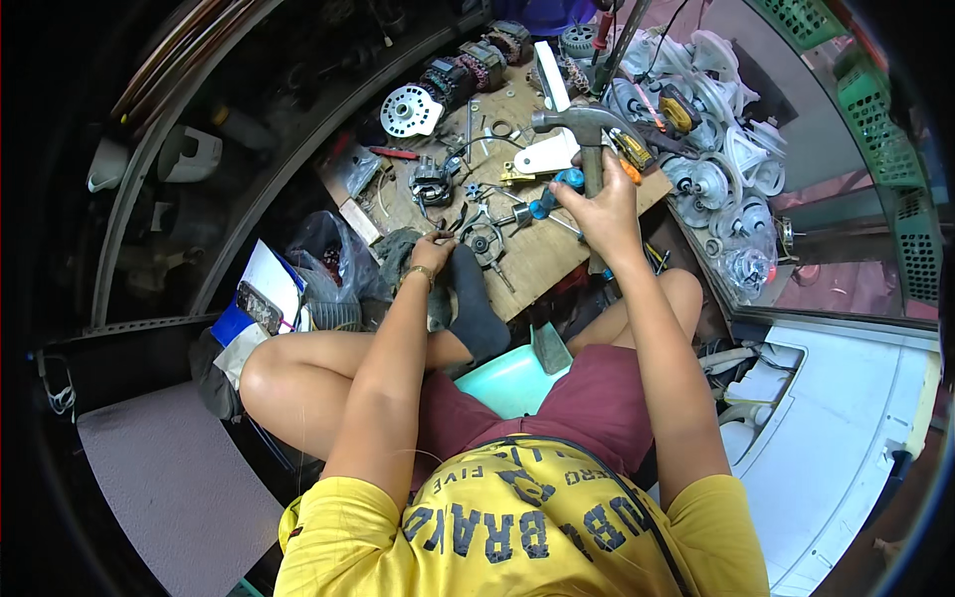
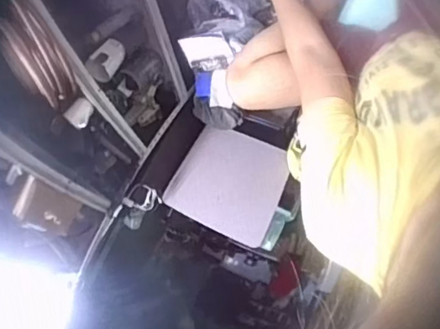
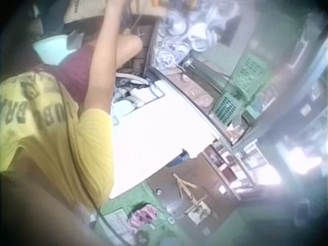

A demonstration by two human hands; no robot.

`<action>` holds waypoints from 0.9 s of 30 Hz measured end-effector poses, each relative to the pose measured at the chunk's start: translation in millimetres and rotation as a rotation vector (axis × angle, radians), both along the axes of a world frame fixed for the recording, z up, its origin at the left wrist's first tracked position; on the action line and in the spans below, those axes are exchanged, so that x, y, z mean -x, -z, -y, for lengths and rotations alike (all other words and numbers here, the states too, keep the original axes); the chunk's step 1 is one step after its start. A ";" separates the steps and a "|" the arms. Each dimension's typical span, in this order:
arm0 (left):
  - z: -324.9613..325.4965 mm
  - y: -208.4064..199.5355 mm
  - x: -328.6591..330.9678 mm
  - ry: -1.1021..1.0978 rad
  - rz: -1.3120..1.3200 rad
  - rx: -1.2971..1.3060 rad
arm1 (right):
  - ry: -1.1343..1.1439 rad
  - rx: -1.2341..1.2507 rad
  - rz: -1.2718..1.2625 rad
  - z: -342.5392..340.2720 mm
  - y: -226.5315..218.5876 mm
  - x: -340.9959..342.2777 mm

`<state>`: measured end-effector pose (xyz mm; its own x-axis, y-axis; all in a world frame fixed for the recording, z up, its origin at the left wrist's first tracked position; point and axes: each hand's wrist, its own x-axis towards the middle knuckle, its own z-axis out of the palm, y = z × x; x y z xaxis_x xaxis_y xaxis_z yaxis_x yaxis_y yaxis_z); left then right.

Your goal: The person disassembles and cleans mechanical components. They use pliers and a hammer to remove parts from a motor housing, then wipe the components with a cloth and handle various shafts and gears.

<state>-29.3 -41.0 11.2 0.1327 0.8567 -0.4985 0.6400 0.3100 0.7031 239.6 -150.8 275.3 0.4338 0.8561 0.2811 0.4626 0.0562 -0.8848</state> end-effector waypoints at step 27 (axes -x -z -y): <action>-5.7 -23.3 -24.6 0.223 -0.114 -0.265 | -0.316 -0.030 0.163 -110.1 63.6 32.8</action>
